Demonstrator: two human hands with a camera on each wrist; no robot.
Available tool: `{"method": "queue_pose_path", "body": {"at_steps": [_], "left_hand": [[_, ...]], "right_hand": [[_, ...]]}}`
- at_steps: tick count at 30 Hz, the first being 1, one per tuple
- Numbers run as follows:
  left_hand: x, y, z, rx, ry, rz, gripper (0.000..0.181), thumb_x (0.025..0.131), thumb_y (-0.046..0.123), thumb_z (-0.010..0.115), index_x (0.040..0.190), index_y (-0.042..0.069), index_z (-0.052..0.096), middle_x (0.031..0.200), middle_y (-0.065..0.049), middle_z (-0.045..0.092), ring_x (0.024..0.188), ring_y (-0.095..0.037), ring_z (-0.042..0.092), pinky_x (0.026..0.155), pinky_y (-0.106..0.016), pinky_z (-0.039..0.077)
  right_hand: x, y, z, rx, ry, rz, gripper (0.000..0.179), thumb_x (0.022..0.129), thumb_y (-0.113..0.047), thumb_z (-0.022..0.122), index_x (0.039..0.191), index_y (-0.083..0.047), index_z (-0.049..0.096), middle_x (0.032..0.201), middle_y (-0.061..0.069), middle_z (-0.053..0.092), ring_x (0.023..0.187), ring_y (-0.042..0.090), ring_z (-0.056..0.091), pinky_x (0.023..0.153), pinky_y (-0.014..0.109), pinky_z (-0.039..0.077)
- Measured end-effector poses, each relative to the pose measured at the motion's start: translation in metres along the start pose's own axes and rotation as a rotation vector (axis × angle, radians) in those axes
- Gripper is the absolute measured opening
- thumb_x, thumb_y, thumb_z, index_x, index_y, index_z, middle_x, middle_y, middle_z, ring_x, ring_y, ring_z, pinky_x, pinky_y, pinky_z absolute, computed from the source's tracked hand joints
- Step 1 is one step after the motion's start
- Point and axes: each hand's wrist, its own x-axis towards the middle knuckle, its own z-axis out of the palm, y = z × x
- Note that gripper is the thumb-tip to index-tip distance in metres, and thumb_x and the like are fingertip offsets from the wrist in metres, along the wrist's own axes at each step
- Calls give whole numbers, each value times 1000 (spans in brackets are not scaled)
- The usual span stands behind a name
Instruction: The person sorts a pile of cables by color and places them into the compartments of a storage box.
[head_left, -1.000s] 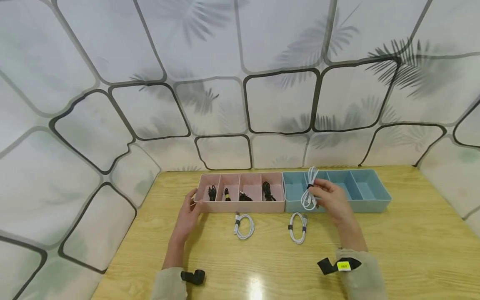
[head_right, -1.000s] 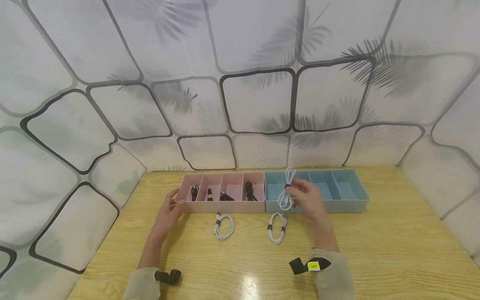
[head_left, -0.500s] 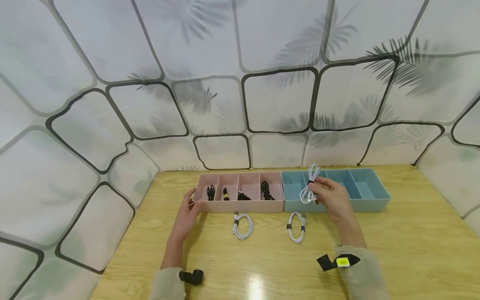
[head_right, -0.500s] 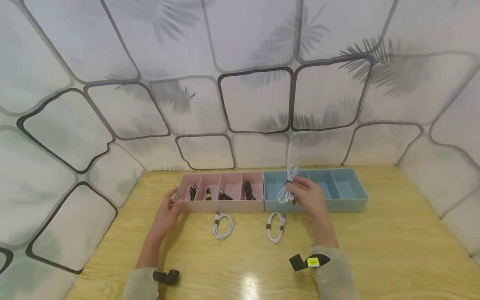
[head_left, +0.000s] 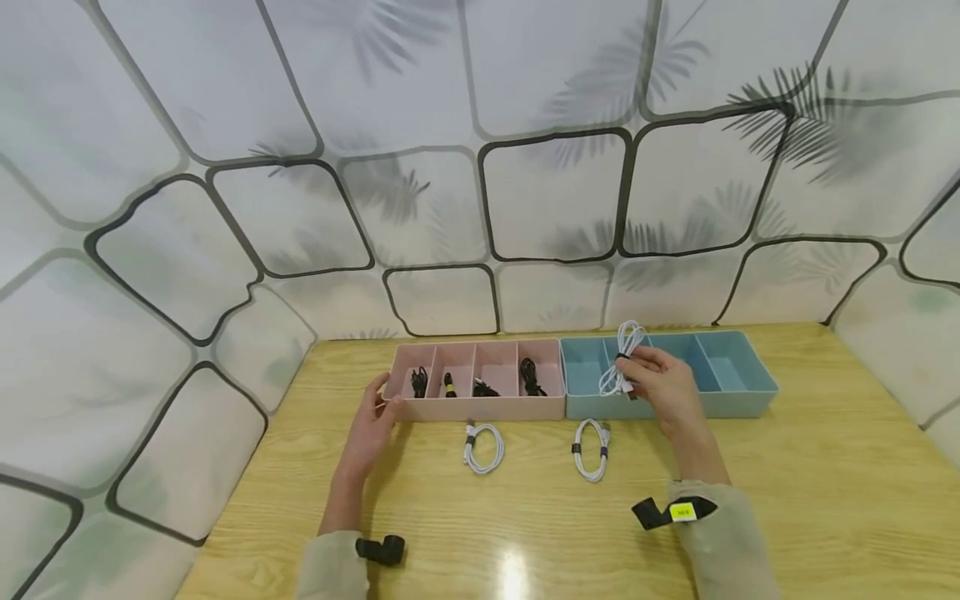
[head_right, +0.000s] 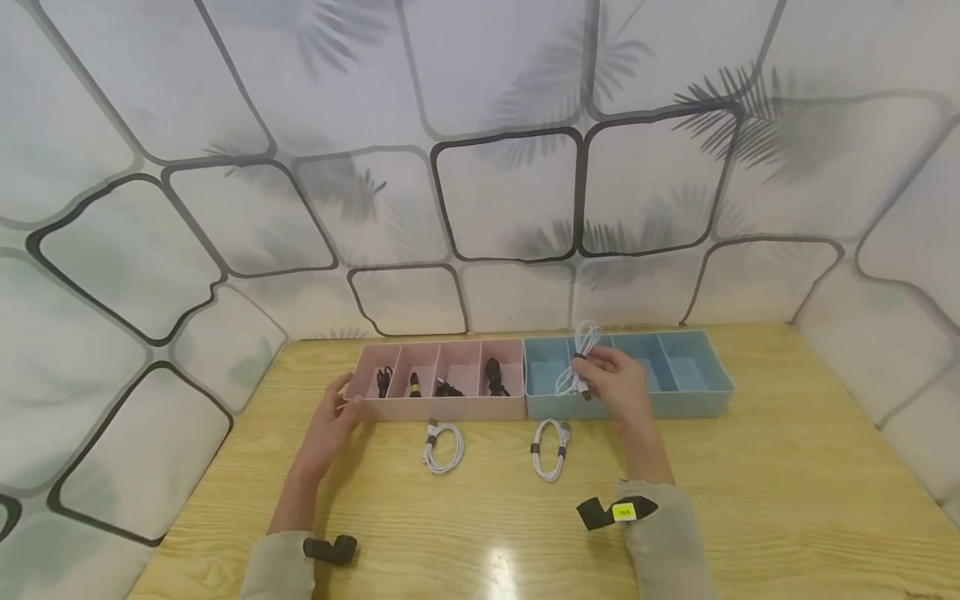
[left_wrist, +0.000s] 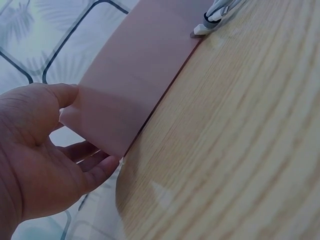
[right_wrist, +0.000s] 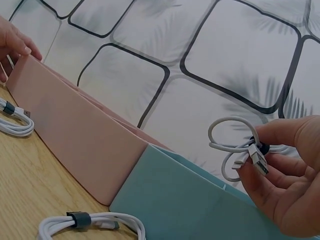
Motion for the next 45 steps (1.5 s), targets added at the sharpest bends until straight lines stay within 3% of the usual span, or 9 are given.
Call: {"method": "queue_pose_path", "body": {"at_steps": [15,24,27,34,45], "left_hand": [[0,-2,0,11,1,6,54,107,20,46,155,6,26,142,-34,42,130,-47,46,105,-55,40],[0,-3,5,-14,16,6,53,106,18,49,154,7,30,136,-32,48,126,-42,50,103,-50,42],[0,-3,5,-11,28,10,53,106,19,49,154,6,30,136,-32,49,126,-42,50,104,-49,41],[2,-3,3,-20,26,9,53,106,20,48,154,6,29,135,-32,49,126,-42,51,103,-48,41],[0,-2,3,-37,15,25,54,106,17,47,154,3,27,137,-34,47,129,-46,47,108,-52,37]], "right_hand": [[2,3,-5,-3,-35,4,60,98,-22,65,144,7,41,96,-16,66,79,4,64,64,25,52],[-6,-8,-10,27,-30,-43,59,97,-18,66,140,13,41,92,-17,67,77,3,65,62,25,54],[-6,-10,-9,4,-57,-24,64,97,-22,67,144,11,38,101,-12,66,81,4,65,65,27,55],[4,-13,-7,-104,-92,11,71,97,-28,66,151,5,33,138,26,52,89,3,64,73,27,56],[24,-10,-3,-228,-108,31,71,96,-33,67,150,2,37,142,26,51,96,8,61,77,28,56]]}}
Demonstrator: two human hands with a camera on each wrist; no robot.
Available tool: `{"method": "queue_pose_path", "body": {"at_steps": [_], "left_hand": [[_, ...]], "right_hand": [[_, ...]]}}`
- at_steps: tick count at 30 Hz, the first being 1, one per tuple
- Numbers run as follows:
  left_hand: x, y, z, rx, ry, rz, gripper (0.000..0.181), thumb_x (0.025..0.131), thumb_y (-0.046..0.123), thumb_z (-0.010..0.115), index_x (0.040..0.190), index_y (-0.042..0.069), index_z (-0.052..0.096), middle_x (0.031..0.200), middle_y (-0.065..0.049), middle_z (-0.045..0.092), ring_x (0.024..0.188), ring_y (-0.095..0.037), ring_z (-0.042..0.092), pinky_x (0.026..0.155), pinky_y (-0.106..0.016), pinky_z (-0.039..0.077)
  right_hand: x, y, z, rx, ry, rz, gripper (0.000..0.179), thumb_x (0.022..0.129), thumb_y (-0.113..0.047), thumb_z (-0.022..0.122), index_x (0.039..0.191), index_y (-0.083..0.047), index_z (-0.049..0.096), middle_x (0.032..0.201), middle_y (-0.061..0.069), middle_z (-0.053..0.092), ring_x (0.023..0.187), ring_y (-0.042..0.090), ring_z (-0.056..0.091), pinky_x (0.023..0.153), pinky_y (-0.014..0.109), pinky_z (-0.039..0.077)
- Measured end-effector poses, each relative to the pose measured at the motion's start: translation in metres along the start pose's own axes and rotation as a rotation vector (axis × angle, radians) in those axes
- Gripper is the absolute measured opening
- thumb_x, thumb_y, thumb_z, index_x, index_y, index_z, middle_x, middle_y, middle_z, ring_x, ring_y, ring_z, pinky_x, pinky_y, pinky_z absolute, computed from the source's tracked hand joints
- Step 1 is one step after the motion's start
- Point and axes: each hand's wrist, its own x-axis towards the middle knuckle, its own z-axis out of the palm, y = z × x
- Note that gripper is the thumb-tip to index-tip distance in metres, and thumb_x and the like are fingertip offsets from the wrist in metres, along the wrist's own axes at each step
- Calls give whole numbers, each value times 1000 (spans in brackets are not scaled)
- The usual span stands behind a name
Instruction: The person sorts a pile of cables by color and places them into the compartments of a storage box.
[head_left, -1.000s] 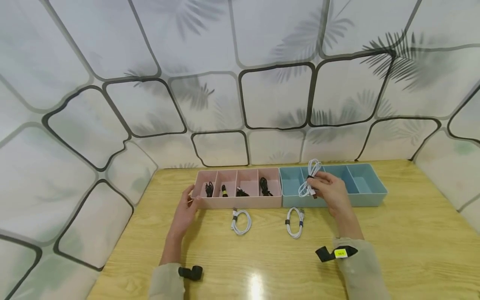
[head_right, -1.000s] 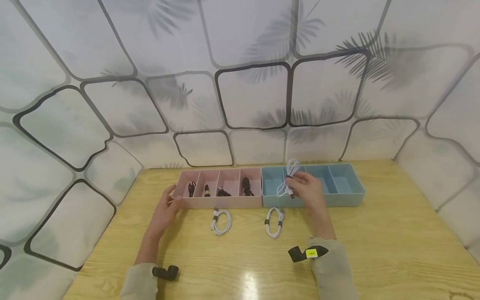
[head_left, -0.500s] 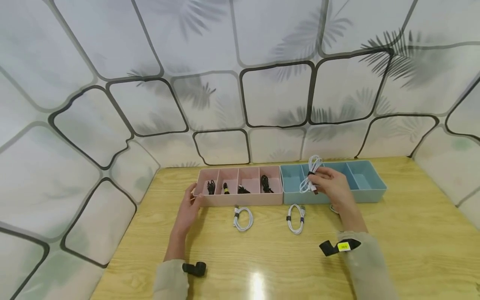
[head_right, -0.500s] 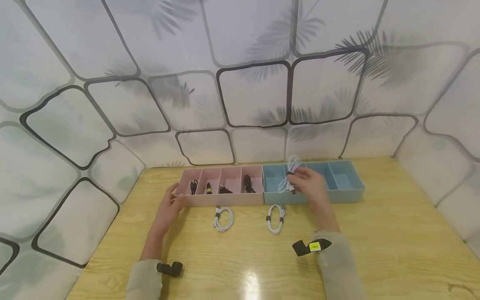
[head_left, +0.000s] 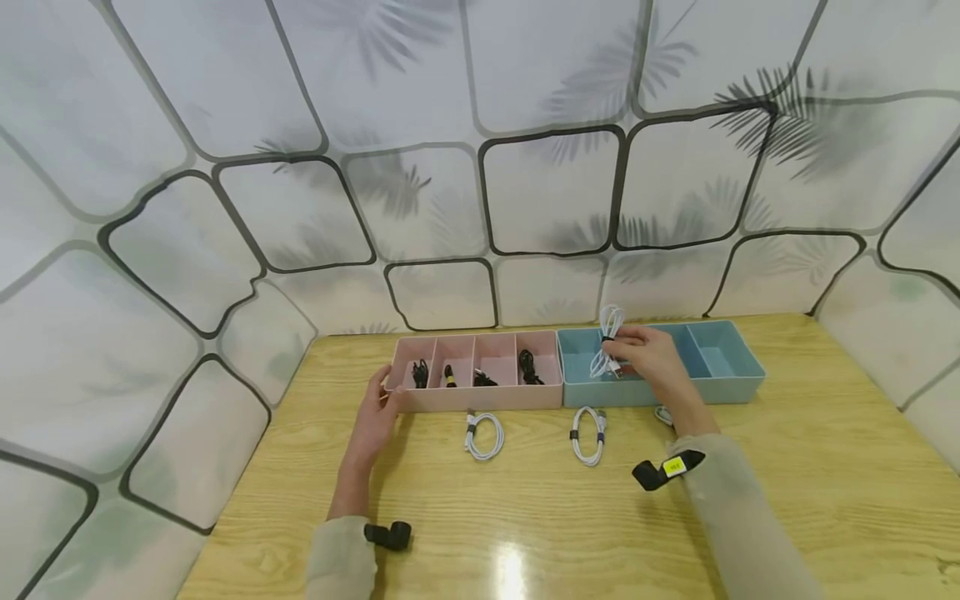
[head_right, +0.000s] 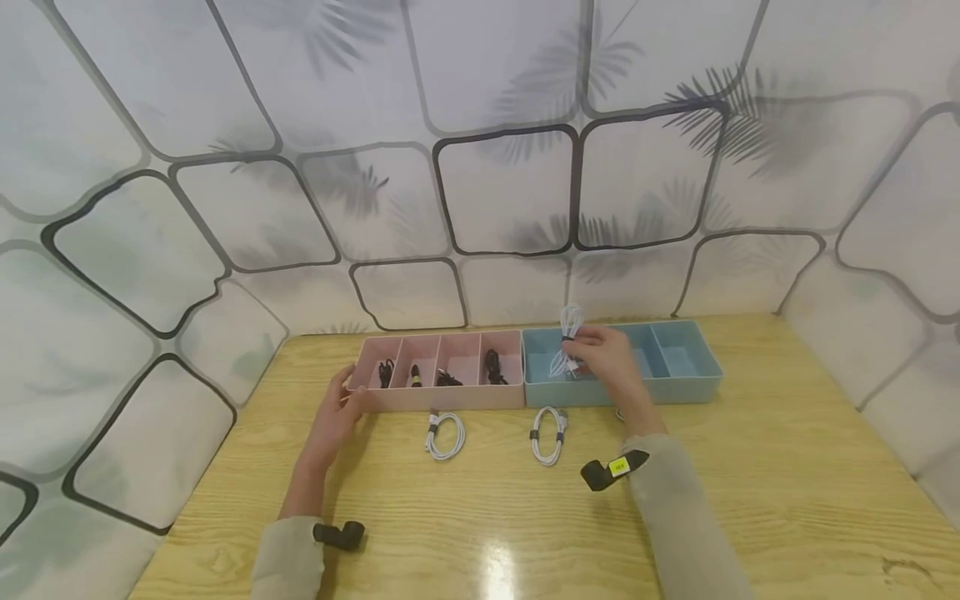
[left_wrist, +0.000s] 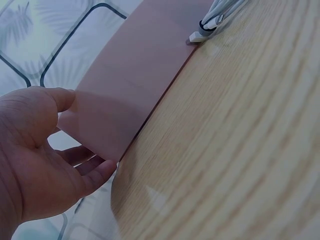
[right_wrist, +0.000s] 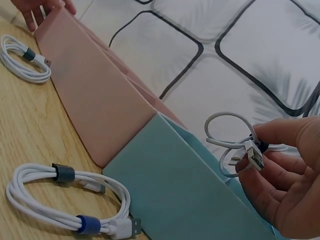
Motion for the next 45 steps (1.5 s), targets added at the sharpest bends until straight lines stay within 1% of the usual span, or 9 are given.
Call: {"method": "queue_pose_path", "body": {"at_steps": [3,7,10,14,18,25,33,37,45], "left_hand": [[-1,5,1,1,3,9,53,106,15,47,153,1,27,134,-35,49,127,-46,49,106,-51,39],[-11,27,2,12,-1,4,52,105,9,46,152,-5,28,131,-37,50,124,-48,50,103,-51,40],[-10,24,1,26,2,0,52,106,11,46,152,-4,27,131,-37,49,125,-48,50,103,-51,41],[-1,3,0,37,1,1,55,107,17,45,155,1,24,137,-36,46,128,-47,48,104,-51,40],[-3,4,-2,21,-4,6,56,107,18,46,155,1,23,139,-37,44,130,-49,46,106,-54,39],[-3,3,-1,15,2,-3,54,106,17,47,154,2,26,138,-35,46,129,-47,47,106,-53,38],[0,2,-1,-3,9,-6,53,106,19,48,154,6,29,137,-32,48,128,-44,48,107,-50,37],[-1,3,-1,-2,9,1,53,106,17,47,154,5,28,139,-33,46,129,-46,47,108,-52,37],[-3,3,-1,15,-5,1,53,107,17,46,154,4,27,140,-34,44,129,-47,46,108,-53,36]], "right_hand": [[2,0,2,-10,-2,13,69,96,-31,66,149,3,38,140,27,52,94,8,61,77,29,56],[4,1,4,-33,-1,27,66,96,-29,66,147,4,40,134,27,56,88,8,62,77,29,56],[6,1,5,-56,1,38,63,96,-29,66,145,5,44,127,24,59,85,9,63,76,29,56],[8,0,7,-50,4,57,58,95,-25,68,139,7,49,113,15,63,77,8,64,71,27,57],[10,-3,9,-15,16,101,55,94,-22,69,137,8,50,102,9,63,72,8,64,69,28,58],[12,-5,10,20,33,156,55,95,-22,68,137,8,49,96,7,63,70,10,65,67,29,59],[14,-6,8,30,40,175,57,94,-23,68,138,8,48,91,3,65,67,9,67,65,29,59],[14,-6,8,38,41,184,54,97,-23,64,138,8,49,91,5,65,65,8,67,63,29,59],[13,-6,9,32,35,159,48,99,-21,62,136,9,52,91,5,66,63,8,66,63,28,59]]}}
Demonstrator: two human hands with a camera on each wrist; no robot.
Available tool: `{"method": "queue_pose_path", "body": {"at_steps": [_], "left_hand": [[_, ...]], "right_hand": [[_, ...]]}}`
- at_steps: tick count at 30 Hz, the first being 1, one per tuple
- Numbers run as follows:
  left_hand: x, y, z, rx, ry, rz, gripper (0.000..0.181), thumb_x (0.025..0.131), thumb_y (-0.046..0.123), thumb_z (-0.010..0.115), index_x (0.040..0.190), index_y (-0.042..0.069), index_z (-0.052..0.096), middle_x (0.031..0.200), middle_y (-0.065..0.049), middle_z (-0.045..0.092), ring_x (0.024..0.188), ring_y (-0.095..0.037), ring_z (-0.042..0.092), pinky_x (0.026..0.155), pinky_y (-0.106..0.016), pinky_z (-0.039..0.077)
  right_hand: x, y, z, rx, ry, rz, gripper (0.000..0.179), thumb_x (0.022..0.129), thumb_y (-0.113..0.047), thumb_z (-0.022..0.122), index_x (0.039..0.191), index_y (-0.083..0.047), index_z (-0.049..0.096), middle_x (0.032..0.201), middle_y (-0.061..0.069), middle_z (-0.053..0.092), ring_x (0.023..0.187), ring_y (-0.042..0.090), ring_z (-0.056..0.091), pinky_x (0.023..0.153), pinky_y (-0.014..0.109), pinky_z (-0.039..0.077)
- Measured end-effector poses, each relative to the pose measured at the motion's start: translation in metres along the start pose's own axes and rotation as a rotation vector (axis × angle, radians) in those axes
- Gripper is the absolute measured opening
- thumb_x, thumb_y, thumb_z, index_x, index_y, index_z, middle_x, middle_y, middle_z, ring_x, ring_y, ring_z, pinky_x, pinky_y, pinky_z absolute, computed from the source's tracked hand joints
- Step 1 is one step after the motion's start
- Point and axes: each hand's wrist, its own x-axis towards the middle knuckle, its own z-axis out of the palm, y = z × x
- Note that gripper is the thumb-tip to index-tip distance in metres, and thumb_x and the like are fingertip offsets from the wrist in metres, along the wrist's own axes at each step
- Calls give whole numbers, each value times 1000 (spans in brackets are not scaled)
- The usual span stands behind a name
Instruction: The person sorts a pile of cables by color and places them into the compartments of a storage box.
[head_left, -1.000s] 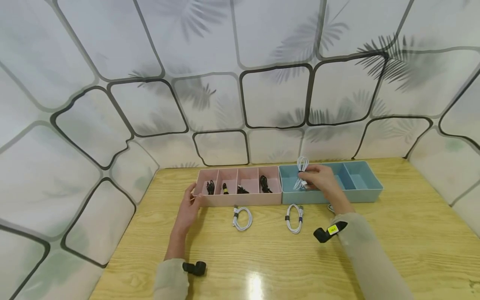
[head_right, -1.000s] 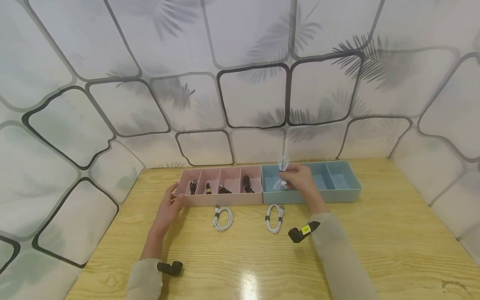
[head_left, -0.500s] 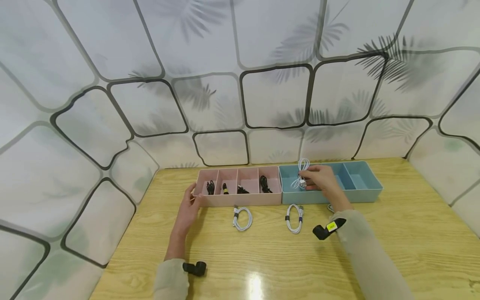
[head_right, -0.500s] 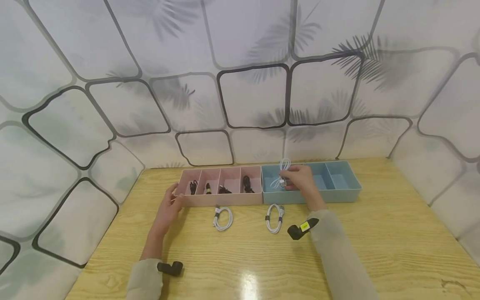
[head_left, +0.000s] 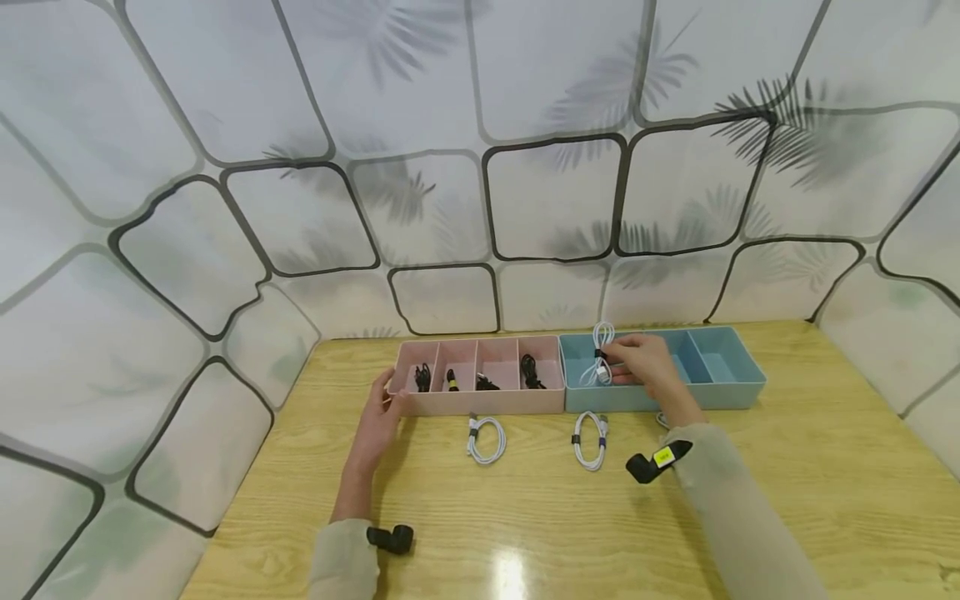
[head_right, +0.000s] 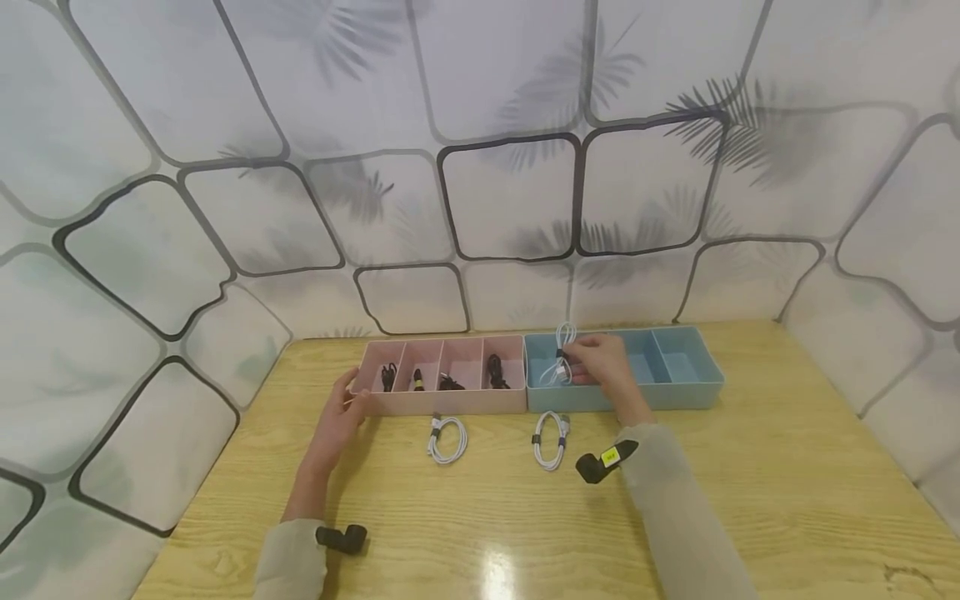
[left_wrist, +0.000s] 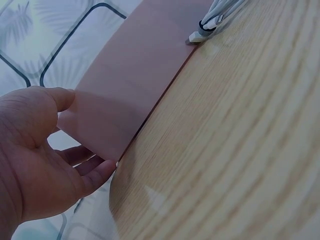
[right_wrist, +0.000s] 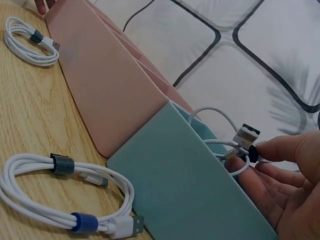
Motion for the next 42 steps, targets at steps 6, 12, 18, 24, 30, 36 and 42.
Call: {"method": "queue_pose_path", "body": {"at_steps": [6,12,18,24,30,36,42], "left_hand": [[0,1,0,1,10,8,53,107,17,47,154,4,27,139,-35,45,128,-48,47,107,-54,37],[0,-1,1,-6,0,20,54,107,15,46,155,3,25,140,-35,45,128,-47,47,107,-55,37],[-3,-5,1,9,25,105,53,106,23,47,152,4,31,132,-36,48,122,-48,52,101,-52,43],[0,-5,2,0,12,49,53,106,19,46,154,3,28,139,-36,45,128,-49,47,106,-56,37],[1,-2,1,0,6,7,53,107,15,46,154,3,26,141,-34,44,130,-46,47,108,-53,36],[1,-2,2,-3,7,4,52,106,15,47,154,4,28,142,-34,43,131,-47,46,109,-54,35],[1,-2,2,-2,-4,-2,55,107,17,46,156,4,24,144,-35,40,132,-48,44,109,-56,34]], "right_hand": [[1,0,-1,32,3,24,47,99,-21,61,133,10,52,83,1,66,62,8,66,62,28,58],[1,2,-3,49,-13,23,49,99,-20,62,135,11,51,80,0,66,62,8,66,61,27,58],[3,5,-2,17,-15,5,49,98,-23,64,133,10,54,79,-1,67,63,8,66,61,27,58],[3,7,0,-21,2,-23,48,97,-25,65,130,8,57,77,-3,68,62,7,65,58,26,57],[4,8,1,-39,22,-35,50,97,-27,65,131,8,57,80,-1,68,63,8,65,59,27,57],[4,8,-1,8,1,-36,48,97,-25,65,129,10,57,78,0,71,61,10,69,59,29,58],[3,8,-2,18,-22,-40,45,99,-19,61,131,11,54,82,3,74,64,12,70,60,29,58]]}}
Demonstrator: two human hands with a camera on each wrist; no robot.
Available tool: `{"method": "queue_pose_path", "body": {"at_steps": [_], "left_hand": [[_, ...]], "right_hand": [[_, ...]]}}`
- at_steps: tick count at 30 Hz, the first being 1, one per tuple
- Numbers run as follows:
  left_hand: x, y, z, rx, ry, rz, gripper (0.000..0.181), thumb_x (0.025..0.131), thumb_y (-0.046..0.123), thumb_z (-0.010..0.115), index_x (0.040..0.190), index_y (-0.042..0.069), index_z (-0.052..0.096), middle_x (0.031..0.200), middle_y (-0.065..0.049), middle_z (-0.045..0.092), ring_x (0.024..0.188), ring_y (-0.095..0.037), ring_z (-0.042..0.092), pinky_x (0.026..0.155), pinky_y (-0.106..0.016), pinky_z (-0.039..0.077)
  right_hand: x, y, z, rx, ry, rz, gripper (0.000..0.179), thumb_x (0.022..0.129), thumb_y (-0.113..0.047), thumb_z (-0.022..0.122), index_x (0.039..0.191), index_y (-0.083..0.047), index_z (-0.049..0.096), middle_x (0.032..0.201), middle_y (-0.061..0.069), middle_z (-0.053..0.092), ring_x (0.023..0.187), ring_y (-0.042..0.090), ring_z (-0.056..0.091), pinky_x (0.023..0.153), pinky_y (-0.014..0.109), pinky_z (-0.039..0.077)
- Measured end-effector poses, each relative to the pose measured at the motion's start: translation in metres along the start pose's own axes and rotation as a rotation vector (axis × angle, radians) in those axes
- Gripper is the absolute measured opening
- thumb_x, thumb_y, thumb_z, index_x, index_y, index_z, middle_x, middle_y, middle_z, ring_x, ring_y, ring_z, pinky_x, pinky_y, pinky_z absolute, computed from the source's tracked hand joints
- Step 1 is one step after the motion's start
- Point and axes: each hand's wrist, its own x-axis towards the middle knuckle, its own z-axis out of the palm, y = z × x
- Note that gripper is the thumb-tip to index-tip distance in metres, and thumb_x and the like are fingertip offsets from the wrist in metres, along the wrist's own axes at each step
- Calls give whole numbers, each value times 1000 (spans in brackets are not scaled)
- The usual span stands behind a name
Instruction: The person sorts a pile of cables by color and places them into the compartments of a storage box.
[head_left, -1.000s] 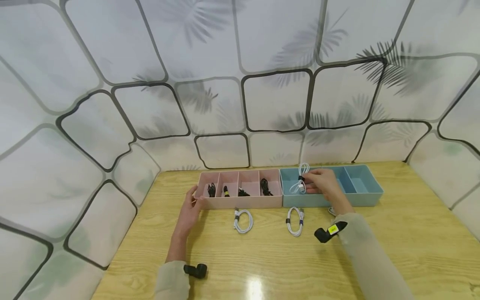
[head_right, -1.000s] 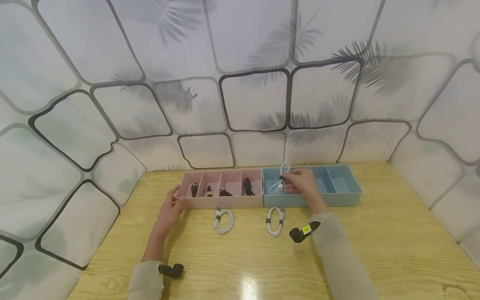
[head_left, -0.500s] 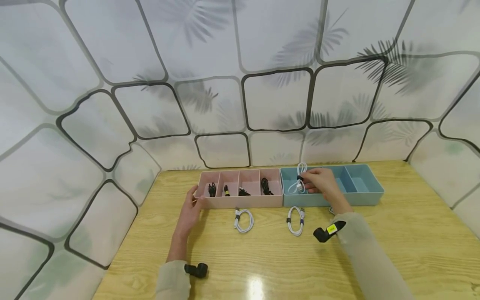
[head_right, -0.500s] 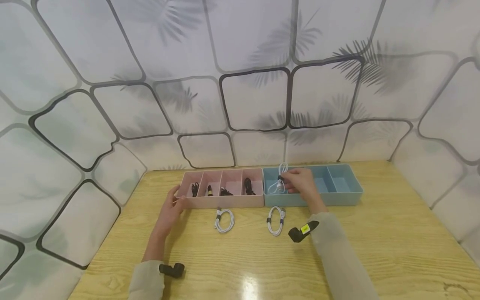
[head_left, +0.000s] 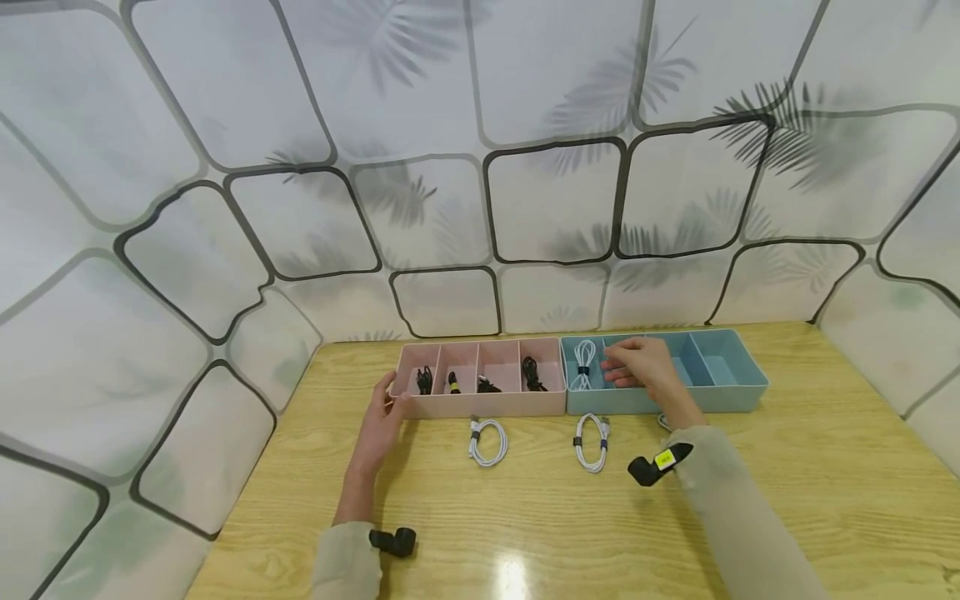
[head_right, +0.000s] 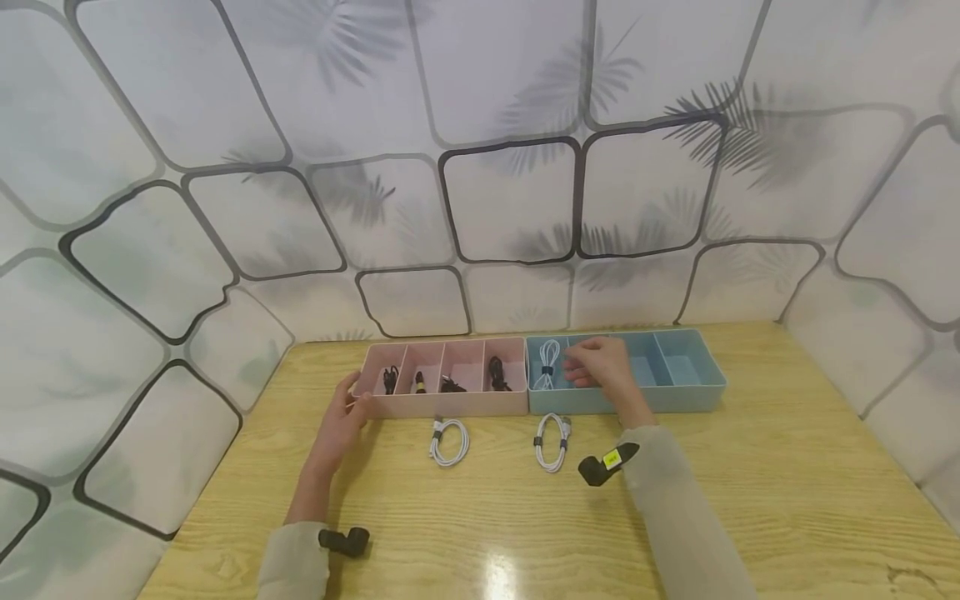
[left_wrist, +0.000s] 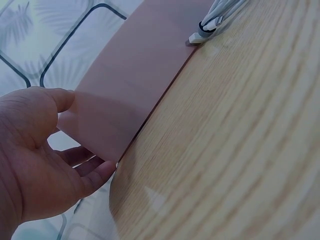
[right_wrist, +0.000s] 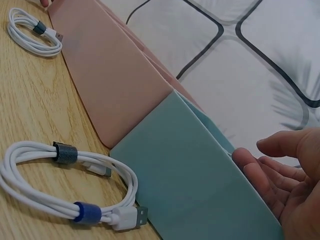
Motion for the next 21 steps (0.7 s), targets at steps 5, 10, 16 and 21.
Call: {"method": "queue_pose_path", "body": {"at_steps": [5,10,16,21], "left_hand": [[0,-1,0,-5,-4,4,55,107,17,45,156,3,23,145,-35,39,132,-48,43,109,-57,33],[0,0,1,5,4,8,53,107,15,46,154,4,26,141,-33,44,130,-46,46,108,-54,35],[0,1,2,1,7,4,52,106,14,46,154,4,27,139,-34,45,130,-46,46,108,-54,35],[-1,0,1,8,11,-9,53,107,17,45,155,5,26,139,-33,45,130,-45,46,108,-54,36]], "right_hand": [[-1,0,0,-5,-4,0,45,100,-18,59,133,11,52,82,2,73,65,11,70,61,29,59],[-3,0,-1,-8,-3,-7,45,100,-18,59,133,11,52,79,-1,72,65,10,70,61,29,59],[-4,1,-2,4,-2,-22,45,100,-17,59,136,9,51,86,2,73,68,11,71,63,30,59],[-6,3,-2,39,24,-84,45,101,-19,58,135,8,52,88,-2,71,73,9,71,67,31,60]]}}
